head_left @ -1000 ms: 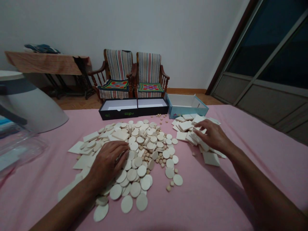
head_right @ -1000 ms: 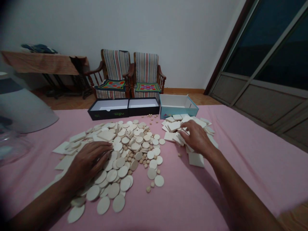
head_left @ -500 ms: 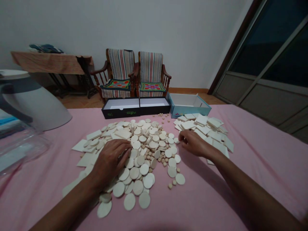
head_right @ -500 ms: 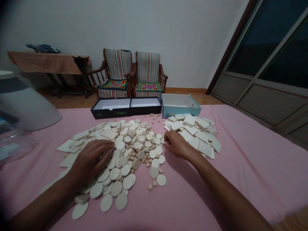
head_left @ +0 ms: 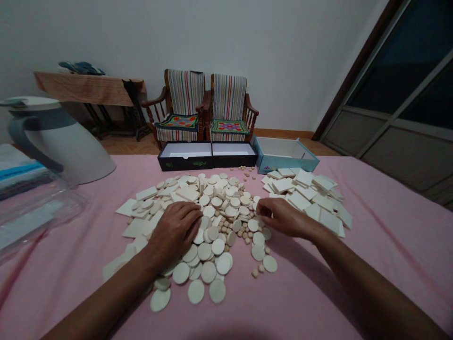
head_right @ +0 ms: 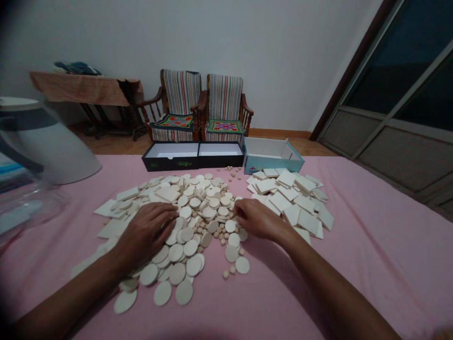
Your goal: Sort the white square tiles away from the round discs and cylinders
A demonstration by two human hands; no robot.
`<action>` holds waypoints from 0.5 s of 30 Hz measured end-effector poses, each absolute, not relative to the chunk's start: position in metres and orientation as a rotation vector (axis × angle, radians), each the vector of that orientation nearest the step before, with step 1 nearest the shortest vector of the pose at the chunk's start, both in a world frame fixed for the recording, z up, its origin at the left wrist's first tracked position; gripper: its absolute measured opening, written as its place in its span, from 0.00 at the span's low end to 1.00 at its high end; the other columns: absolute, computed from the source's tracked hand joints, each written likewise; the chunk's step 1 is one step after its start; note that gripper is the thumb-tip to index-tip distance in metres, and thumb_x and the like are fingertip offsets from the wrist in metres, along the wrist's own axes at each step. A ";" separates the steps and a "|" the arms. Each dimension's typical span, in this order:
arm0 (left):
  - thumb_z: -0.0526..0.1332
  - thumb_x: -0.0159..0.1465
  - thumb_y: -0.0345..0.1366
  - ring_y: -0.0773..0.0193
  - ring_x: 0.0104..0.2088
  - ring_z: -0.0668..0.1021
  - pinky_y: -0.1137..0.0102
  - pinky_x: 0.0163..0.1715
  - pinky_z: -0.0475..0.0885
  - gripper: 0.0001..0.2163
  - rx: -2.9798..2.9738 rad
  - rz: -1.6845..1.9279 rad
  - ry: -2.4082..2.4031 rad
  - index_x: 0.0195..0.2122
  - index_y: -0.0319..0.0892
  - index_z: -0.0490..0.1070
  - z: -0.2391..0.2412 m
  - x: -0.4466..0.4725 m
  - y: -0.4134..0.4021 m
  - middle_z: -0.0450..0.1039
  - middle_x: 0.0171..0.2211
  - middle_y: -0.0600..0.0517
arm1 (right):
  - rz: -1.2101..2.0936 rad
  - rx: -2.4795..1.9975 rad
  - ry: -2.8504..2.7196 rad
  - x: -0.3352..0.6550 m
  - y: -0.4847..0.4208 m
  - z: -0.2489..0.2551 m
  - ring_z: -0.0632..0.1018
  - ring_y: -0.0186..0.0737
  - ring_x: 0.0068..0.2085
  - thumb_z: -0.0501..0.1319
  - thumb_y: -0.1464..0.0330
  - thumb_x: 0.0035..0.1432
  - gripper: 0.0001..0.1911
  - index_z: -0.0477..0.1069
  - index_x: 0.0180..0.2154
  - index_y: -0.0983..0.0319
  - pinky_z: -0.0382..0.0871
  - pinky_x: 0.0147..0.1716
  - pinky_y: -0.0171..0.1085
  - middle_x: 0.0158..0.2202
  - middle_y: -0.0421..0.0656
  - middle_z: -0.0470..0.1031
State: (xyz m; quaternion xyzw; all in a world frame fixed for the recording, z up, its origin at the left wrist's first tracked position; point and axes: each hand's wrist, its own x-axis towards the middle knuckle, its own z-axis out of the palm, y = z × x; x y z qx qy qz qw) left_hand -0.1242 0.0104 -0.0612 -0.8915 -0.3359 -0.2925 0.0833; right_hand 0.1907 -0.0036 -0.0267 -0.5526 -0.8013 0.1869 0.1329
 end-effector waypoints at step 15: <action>0.55 0.66 0.31 0.57 0.46 0.75 0.53 0.53 0.63 0.07 -2.648 -0.843 -1.039 0.41 0.42 0.72 -0.058 -0.123 0.009 0.77 0.43 0.48 | 0.369 -1.667 -2.289 0.191 0.008 -0.038 0.68 0.35 0.30 0.55 0.80 0.48 0.09 0.66 0.31 0.62 0.56 0.29 0.33 0.30 0.41 0.69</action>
